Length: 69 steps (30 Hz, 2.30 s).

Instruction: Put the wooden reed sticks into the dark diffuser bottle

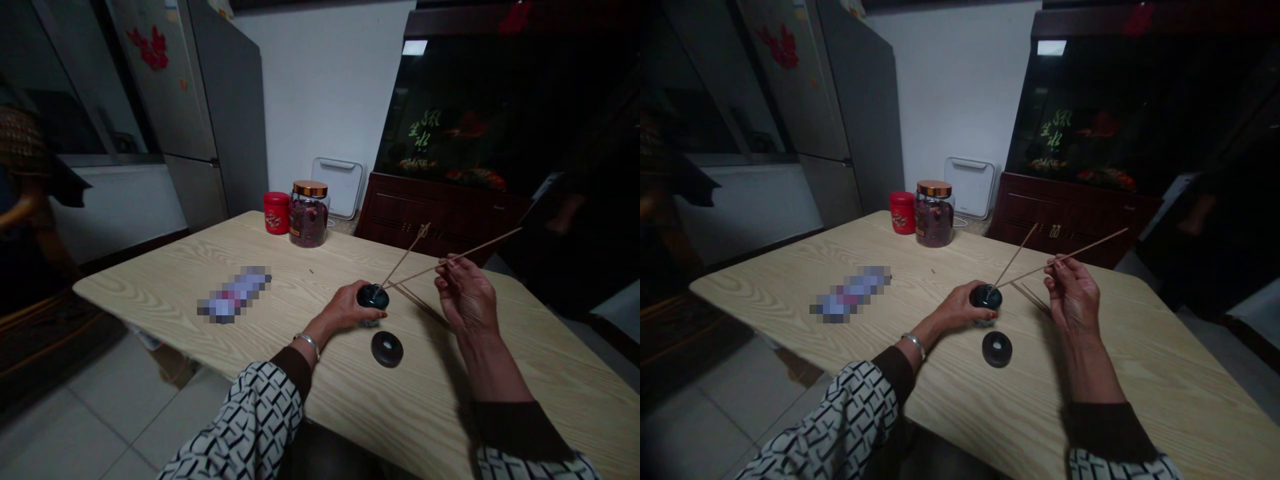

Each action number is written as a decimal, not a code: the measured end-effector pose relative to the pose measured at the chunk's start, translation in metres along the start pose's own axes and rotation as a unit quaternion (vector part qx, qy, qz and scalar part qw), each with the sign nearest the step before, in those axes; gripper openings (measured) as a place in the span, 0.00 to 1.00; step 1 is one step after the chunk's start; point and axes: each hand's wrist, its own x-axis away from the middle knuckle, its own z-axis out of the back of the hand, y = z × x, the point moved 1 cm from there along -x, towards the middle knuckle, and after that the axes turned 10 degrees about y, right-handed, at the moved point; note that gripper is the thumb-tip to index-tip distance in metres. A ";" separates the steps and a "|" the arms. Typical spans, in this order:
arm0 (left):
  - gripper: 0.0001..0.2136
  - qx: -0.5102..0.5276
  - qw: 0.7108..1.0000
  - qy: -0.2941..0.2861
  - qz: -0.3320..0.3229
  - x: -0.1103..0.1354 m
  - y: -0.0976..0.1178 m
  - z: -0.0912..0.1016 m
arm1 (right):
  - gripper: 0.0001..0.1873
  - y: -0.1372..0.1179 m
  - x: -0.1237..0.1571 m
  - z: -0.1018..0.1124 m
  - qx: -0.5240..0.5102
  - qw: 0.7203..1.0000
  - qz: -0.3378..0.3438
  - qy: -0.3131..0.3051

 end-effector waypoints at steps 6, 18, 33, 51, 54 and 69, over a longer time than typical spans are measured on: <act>0.32 -0.004 1.000 -0.001 -0.003 0.001 0.001 0.000 | 0.13 0.005 0.009 -0.010 0.052 0.992 0.113 0.007; 0.31 -0.027 1.000 0.000 -0.015 0.001 0.002 0.001 | 0.12 0.029 0.036 -0.026 0.296 0.931 0.111 -0.181; 0.31 0.008 1.000 -0.002 -0.003 0.001 0.004 0.000 | 0.13 0.032 -0.034 0.083 0.793 0.579 0.127 -0.137; 0.30 -0.003 1.000 -0.006 -0.005 0.002 0.008 0.002 | 0.08 0.042 -0.027 0.079 0.793 0.584 0.101 -0.143; 0.31 -0.003 1.000 -0.005 0.002 0.001 0.008 0.002 | 0.07 0.032 -0.027 0.072 0.761 0.626 0.122 -0.124; 0.31 0.006 1.000 -0.010 0.000 0.000 0.004 0.001 | 0.13 -0.001 0.009 -0.012 0.062 0.994 0.092 0.023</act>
